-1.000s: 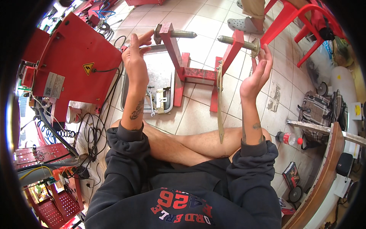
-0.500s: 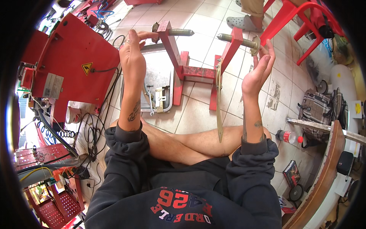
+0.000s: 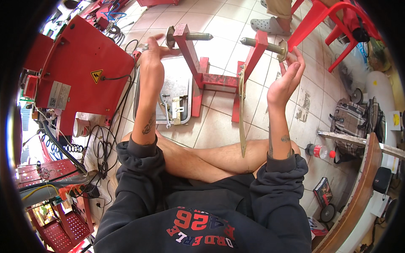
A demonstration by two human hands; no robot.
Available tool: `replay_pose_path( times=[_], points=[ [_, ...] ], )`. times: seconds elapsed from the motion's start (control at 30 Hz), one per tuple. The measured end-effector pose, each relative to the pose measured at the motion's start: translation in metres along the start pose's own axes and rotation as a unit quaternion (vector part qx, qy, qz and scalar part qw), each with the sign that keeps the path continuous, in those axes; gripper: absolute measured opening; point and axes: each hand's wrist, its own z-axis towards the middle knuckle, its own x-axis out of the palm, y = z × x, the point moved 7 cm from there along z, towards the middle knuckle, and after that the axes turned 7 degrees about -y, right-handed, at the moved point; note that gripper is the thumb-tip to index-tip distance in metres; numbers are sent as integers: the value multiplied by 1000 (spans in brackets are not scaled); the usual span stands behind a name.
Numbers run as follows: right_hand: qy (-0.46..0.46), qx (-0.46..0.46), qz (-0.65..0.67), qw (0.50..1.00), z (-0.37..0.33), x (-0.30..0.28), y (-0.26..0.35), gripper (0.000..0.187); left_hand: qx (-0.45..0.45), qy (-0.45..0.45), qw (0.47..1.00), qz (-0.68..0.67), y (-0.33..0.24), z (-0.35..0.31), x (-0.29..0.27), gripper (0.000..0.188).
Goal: The person sits on the floor and uses a wrench to tighten bolts on a red metal frame. They manipulate the frame and tools to secure the components together.
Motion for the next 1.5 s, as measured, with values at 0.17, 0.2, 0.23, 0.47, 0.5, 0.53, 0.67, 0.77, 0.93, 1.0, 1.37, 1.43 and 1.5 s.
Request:
replay_pose_path(
  times=[0.17,0.2,0.23,0.47,0.5,0.53,0.67,0.77,0.93,1.0,1.37,1.43,1.5],
  points=[
    [11,-48,107,993,5,3,12,55,111,-86,990,8,-31,-8,-8,55],
    [9,-54,118,992,6,-1,11,55,121,-76,990,-20,-27,-6,-5,54],
    [7,-60,129,990,6,-7,10,55,132,-66,988,-48,-23,-5,-2,52],
    [-18,12,-12,1000,1,-4,-1,55,135,-70,983,-106,-4,0,6,49],
    [-16,8,0,1000,1,-3,0,56,111,-56,989,-74,-5,-1,7,49],
    [-14,4,12,1000,1,-1,0,56,88,-41,994,-42,-4,-2,9,50],
    [7,-48,96,994,4,4,12,57,102,-85,991,-31,-2,2,-9,52],
    [0,-58,162,985,11,-9,10,55,116,-83,988,-58,-5,5,-14,58],
    [-26,11,7,1000,9,-13,-4,56,94,-56,985,-132,-7,5,-4,69],
    [-12,3,-10,1000,7,-6,3,59,72,-48,991,-98,2,6,1,72],
    [12,-16,63,998,8,4,12,65,79,-50,991,-100,2,9,-16,66],
    [-1,-27,87,996,8,0,11,63,93,-43,987,-127,-3,8,-12,65],
    [-22,-45,111,993,10,-12,7,60,90,-38,986,-135,-4,7,-7,65]
  ],
)
